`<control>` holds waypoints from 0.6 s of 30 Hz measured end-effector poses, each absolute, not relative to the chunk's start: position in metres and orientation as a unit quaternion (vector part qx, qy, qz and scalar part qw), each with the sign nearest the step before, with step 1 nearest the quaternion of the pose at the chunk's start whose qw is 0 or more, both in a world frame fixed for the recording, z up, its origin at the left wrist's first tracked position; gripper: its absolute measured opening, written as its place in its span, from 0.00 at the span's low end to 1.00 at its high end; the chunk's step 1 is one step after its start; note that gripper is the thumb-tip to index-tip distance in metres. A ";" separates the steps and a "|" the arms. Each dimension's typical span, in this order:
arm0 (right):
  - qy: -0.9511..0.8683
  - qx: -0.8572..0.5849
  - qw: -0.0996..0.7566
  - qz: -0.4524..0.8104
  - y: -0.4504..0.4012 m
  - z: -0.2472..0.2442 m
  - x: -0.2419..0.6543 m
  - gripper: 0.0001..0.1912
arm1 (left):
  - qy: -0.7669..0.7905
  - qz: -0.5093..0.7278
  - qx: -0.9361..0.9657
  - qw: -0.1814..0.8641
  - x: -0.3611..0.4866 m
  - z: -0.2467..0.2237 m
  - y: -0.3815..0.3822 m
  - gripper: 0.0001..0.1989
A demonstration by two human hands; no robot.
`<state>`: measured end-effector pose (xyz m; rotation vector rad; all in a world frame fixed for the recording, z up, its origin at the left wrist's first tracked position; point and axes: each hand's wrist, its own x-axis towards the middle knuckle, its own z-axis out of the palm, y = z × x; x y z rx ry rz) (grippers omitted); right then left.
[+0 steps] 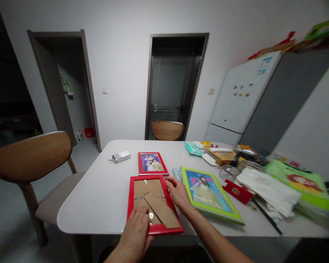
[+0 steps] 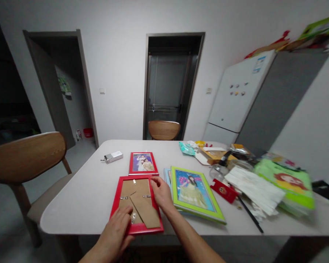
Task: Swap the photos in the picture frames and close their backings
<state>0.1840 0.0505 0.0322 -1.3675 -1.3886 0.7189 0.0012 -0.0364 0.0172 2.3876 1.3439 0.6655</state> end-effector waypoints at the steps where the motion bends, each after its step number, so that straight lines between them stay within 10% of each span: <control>1: -0.523 -0.549 0.551 0.348 0.039 0.031 0.186 0.16 | 0.458 0.273 0.828 0.171 -0.001 0.024 -0.037 0.16; 8: -0.273 -0.323 0.526 0.738 -0.029 0.020 0.128 0.23 | 0.399 0.560 0.609 0.394 0.028 0.072 -0.055 0.09; 18: -0.280 -0.474 0.634 0.544 -0.005 0.060 0.271 0.12 | 0.291 0.552 0.488 0.611 0.086 0.095 -0.018 0.28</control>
